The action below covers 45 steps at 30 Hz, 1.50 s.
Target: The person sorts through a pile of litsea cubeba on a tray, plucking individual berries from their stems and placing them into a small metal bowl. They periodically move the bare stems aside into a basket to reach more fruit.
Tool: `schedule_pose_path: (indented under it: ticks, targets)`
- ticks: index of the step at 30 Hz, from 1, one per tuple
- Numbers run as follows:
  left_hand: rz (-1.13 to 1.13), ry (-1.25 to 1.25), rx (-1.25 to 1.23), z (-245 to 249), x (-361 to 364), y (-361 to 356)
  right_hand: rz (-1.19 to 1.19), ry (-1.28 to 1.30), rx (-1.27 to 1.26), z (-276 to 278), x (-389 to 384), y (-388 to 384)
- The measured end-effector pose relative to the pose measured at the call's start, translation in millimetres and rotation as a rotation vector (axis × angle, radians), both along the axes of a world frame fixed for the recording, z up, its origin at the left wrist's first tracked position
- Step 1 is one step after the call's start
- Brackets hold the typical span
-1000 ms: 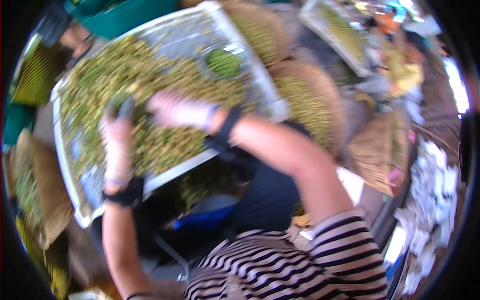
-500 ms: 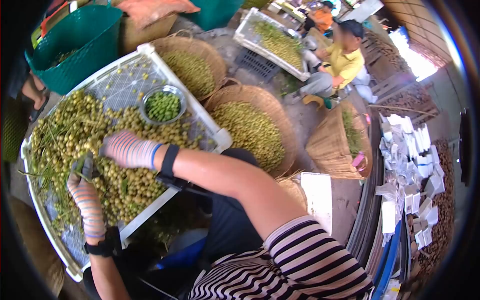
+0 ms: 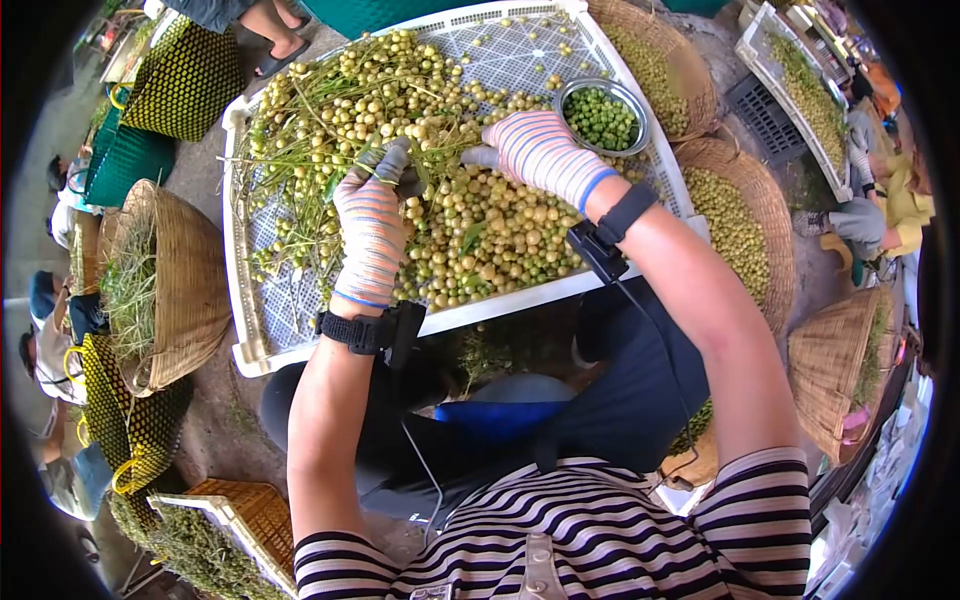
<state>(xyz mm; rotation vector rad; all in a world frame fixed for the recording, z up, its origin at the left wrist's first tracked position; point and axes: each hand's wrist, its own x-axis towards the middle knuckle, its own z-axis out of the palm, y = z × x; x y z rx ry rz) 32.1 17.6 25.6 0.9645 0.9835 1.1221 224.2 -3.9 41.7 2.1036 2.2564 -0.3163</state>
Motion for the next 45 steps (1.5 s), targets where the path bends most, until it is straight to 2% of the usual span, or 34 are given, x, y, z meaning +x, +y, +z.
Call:
schedule_pose_path:
  ticks: [3, 4, 5, 6, 8, 9, 10, 12, 13, 16, 17, 18, 20, 21, 22, 24, 25, 28, 29, 33, 38, 41, 43, 45]
  targets:
    - [0.003, -0.122, -0.049, -0.9, -9.4, 4.7, 0.083, 0.059, 0.059, -9.1, 12.8, -0.1]
    - [-0.020, -0.185, -0.057, -0.3, -13.2, 6.9, 0.096, 0.069, 0.164, -10.9, 15.7, -1.4]
    - [-0.044, -0.169, -0.058, 0.0, -15.7, 9.1, 0.109, 0.078, 0.269, -12.7, 17.1, -1.1]
    - [-0.067, -0.154, -0.058, 5.0, -16.5, 9.1, 0.110, 0.081, 0.268, -11.9, 15.8, 2.5]
    - [-0.112, -0.181, -0.083, 11.7, -10.4, 5.5, 0.334, 0.754, 0.115, -10.3, 10.5, 13.7]
    - [-0.159, -0.209, -0.110, 12.9, -7.7, 3.1, 0.311, 0.910, 0.116, -12.2, -0.2, 15.3]
    - [-0.159, -0.209, -0.112, 10.8, -6.5, 3.0, 0.311, 0.910, 0.114, -13.0, -7.0, 16.1]
    - [-0.253, -0.189, -0.052, 6.5, -4.8, 4.4, 0.251, 1.100, -0.139, -15.5, -17.0, 14.5]
    - [-0.254, -0.058, 0.025, 7.5, -9.4, 5.8, 0.107, 1.118, -0.303, -14.2, -18.8, 12.2]
    - [-0.181, -0.074, 0.038, 10.6, -10.7, 1.5, 0.050, 1.029, -0.340, -25.2, -21.6, 17.1]
    - [-0.167, -0.106, 0.040, 10.6, -8.0, -2.7, 0.113, 0.756, -0.124, -30.6, -21.2, 16.3]
    - [-0.175, -0.141, 0.005, 1.5, -11.3, 0.2, 0.119, 0.758, -0.131, -26.4, -22.9, 12.8]
    - [-0.163, -0.090, 0.057, -3.5, -12.6, 1.3, 0.009, 0.541, -0.287, -8.9, -25.0, 6.4]
    - [-0.139, -0.102, 0.034, -1.8, -11.1, -0.1, 0.069, 0.316, -0.192, -7.0, -25.4, 5.4]
    - [-0.136, -0.102, 0.035, -1.9, -9.1, -0.8, 0.072, 0.315, -0.191, -6.8, -24.5, 4.1]
    - [-0.021, -0.181, -0.080, -3.6, -6.7, -1.4, 0.144, 0.169, 0.028, -6.6, -19.5, 0.4]
    - [-0.026, -0.141, 0.061, -10.6, -8.3, 1.1, 0.192, 0.078, 0.089, -14.5, -16.8, 3.1]
    - [-0.022, -0.108, 0.044, -12.1, -7.9, -0.1, 0.151, 0.016, 0.092, -13.7, -17.9, 4.7]
    - [-0.014, -0.185, -0.022, -10.6, -6.7, -2.0, 0.110, 0.068, 0.059, -11.3, -19.3, 2.8]
    - [0.015, -0.195, -0.072, -9.1, -1.6, -6.1, 0.101, 0.006, -0.016, -10.0, -19.0, 2.6]
    - [0.015, -0.215, -0.070, -15.3, -5.2, -0.5, 0.098, 0.157, 0.121, -16.5, -10.0, 5.2]
    - [-0.023, -0.265, -0.061, -7.7, 0.6, -7.0, -0.037, 0.028, -0.039, 6.3, -21.4, 5.2]
    - [-0.001, -0.224, -0.055, -8.0, 1.3, -6.8, -0.101, -0.012, -0.133, 0.9, -18.6, 5.0]
    - [0.027, -0.184, -0.045, -8.6, -0.7, -4.8, 0.008, 0.205, -0.003, -9.8, -12.8, 5.8]
